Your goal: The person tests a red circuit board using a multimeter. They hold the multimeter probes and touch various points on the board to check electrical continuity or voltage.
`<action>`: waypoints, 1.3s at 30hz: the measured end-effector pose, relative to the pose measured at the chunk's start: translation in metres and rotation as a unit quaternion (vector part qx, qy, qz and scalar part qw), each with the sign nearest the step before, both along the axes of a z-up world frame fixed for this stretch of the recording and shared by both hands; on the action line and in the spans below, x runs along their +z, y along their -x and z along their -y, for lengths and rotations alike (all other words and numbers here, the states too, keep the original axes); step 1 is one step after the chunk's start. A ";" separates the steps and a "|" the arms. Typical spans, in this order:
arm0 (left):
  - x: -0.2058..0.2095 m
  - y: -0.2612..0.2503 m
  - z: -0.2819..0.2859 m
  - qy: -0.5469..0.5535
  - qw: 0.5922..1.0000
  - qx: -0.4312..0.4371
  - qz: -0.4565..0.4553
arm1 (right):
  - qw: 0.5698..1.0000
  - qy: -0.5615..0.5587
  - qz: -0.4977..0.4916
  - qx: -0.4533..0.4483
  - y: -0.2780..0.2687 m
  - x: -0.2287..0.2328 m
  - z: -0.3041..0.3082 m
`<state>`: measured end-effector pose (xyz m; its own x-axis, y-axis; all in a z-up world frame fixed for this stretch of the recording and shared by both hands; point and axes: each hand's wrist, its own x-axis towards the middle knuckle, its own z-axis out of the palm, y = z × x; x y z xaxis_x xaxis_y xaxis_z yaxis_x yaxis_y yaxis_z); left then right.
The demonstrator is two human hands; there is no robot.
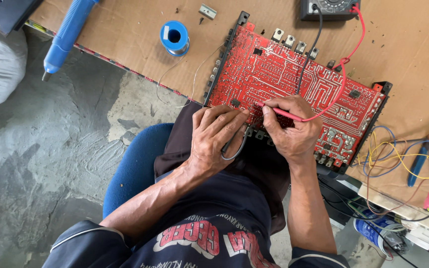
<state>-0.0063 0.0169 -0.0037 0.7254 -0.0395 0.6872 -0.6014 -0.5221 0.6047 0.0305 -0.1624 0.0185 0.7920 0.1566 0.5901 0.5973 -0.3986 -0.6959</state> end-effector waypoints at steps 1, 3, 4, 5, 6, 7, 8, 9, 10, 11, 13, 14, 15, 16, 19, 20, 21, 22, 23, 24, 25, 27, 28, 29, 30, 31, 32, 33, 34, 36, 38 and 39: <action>0.000 0.000 0.001 0.000 1.000 0.001 0.003 | 1.000 -0.002 0.000 0.001 0.000 -0.001 0.000; -0.001 0.001 0.001 0.004 1.000 0.000 0.000 | 1.000 0.001 0.004 0.000 0.000 -0.001 0.002; -0.003 0.001 0.000 0.007 1.000 0.000 -0.002 | 1.000 0.002 0.008 0.000 -0.001 -0.002 0.002; -0.002 0.000 0.001 0.008 1.000 -0.002 -0.001 | 1.000 0.003 0.009 -0.001 -0.001 -0.003 0.003; -0.002 0.000 0.001 0.009 1.000 -0.001 -0.002 | 1.000 0.000 0.008 0.001 0.000 -0.004 0.003; -0.002 0.000 0.001 0.010 1.000 0.000 -0.004 | 1.000 -0.004 0.008 0.004 0.000 -0.005 0.003; -0.001 0.000 0.001 0.010 1.000 0.000 -0.003 | 1.000 -0.003 0.009 0.004 0.000 -0.004 0.002; 0.000 0.000 0.001 0.009 1.000 0.002 -0.005 | 1.000 0.001 0.007 0.002 0.000 -0.003 0.002; 0.001 0.000 0.001 0.008 1.000 0.004 -0.007 | 1.000 0.006 0.004 0.000 0.000 -0.002 0.002; 0.001 0.000 0.001 0.009 1.000 0.004 -0.007 | 1.000 0.007 0.004 0.000 0.000 -0.002 0.001; 0.002 0.001 0.001 0.000 1.000 0.002 -0.017 | 1.000 0.002 -0.007 0.001 0.001 -0.001 0.001; 0.003 0.001 0.001 0.000 1.000 0.002 -0.016 | 1.000 0.002 -0.006 0.002 0.000 -0.001 0.001; 0.004 0.001 0.001 0.002 1.000 0.001 -0.021 | 1.000 0.002 -0.004 0.004 0.000 0.000 0.001; 0.006 0.001 0.000 0.003 1.000 0.000 -0.027 | 1.000 0.002 -0.002 0.007 0.000 0.000 0.001; 0.004 0.002 0.001 0.019 0.999 -0.003 -0.042 | 1.000 0.002 -0.005 0.006 0.000 0.002 0.000; 0.004 0.002 0.000 0.019 0.999 -0.003 -0.042 | 1.000 0.001 -0.005 0.005 -0.001 0.002 0.001; 0.004 0.001 0.000 0.025 0.999 -0.005 -0.048 | 1.000 -0.001 -0.004 0.006 -0.001 0.001 0.001; 0.004 0.002 0.000 0.030 0.998 -0.006 -0.054 | 1.000 -0.005 -0.004 0.008 -0.001 0.001 0.001; 0.005 0.002 0.000 0.029 0.998 -0.006 -0.054 | 1.000 -0.005 -0.004 0.007 0.000 0.002 0.001; 0.006 0.002 0.000 0.030 0.998 -0.004 -0.060 | 1.000 -0.002 -0.008 0.003 0.000 0.002 0.001; 0.007 0.002 0.001 0.030 0.997 -0.002 -0.067 | 1.000 0.002 -0.012 -0.002 0.001 0.002 0.001; 0.008 0.001 0.000 0.031 0.997 -0.001 -0.070 | 1.000 0.001 -0.012 -0.001 0.000 0.001 0.001; 0.009 0.001 0.000 0.033 0.997 0.001 -0.073 | 1.000 0.000 -0.012 0.000 0.000 0.001 0.001; 0.009 0.001 0.001 0.033 0.997 0.001 -0.074 | 1.000 0.000 -0.013 0.001 0.000 0.000 0.001; 0.009 0.000 0.001 0.031 0.997 0.003 -0.074 | 1.000 0.000 -0.015 0.001 0.000 0.000 0.002; 0.009 0.000 0.001 0.030 0.997 0.004 -0.074 | 1.000 0.000 -0.017 0.000 0.000 -0.001 0.003; 0.009 0.001 0.001 0.030 0.997 0.004 -0.074 | 1.000 0.001 -0.017 0.001 0.001 -0.001 0.002; 0.010 0.001 0.001 0.029 0.997 0.004 -0.075 | 1.000 0.001 -0.016 0.000 0.001 -0.001 0.002; 0.011 0.000 0.001 0.027 0.997 0.004 -0.075 | 1.000 0.000 -0.013 0.000 0.000 -0.001 0.001; 0.010 -0.002 0.000 0.027 0.997 0.001 -0.074 | 1.000 0.004 -0.013 -0.001 -0.001 0.000 0.002; 0.010 0.000 0.000 0.028 0.997 -0.001 -0.076 | 1.000 0.008 -0.016 -0.002 0.000 -0.001 0.002; 0.011 0.000 -0.001 0.029 0.997 -0.005 -0.078 | 1.000 0.005 -0.014 0.000 0.001 -0.001 0.002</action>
